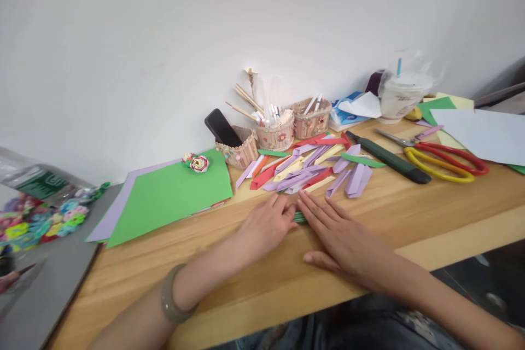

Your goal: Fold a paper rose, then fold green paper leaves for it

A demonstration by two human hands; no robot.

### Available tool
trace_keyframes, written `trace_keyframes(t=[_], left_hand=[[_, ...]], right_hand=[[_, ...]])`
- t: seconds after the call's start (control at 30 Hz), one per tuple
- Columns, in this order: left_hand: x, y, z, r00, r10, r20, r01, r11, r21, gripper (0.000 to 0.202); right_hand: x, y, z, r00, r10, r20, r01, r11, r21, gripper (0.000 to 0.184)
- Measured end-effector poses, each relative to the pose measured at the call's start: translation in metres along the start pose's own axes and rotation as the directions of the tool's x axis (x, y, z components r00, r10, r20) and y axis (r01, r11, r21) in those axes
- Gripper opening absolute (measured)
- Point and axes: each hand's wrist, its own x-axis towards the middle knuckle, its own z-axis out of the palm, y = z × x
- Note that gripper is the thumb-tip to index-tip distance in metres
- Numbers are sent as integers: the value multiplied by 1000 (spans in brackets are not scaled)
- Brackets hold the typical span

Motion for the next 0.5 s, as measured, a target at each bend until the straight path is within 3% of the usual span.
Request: trace_keyframes(t=[0.23, 0.37, 0.5], left_hand=[[-1, 5, -3, 999, -9, -32, 9, 1000, 21, 27], [-1, 6, -2, 999, -17, -50, 17, 1000, -17, 27], [1, 5, 2, 996, -36, -83, 33, 999, -43, 25]], right_hand=[[2, 5, -4, 1000, -5, 24, 4, 998, 60, 74], [6, 6, -4, 999, 2, 42, -5, 998, 55, 64], [8, 6, 2, 998, 52, -29, -52, 998, 22, 46]])
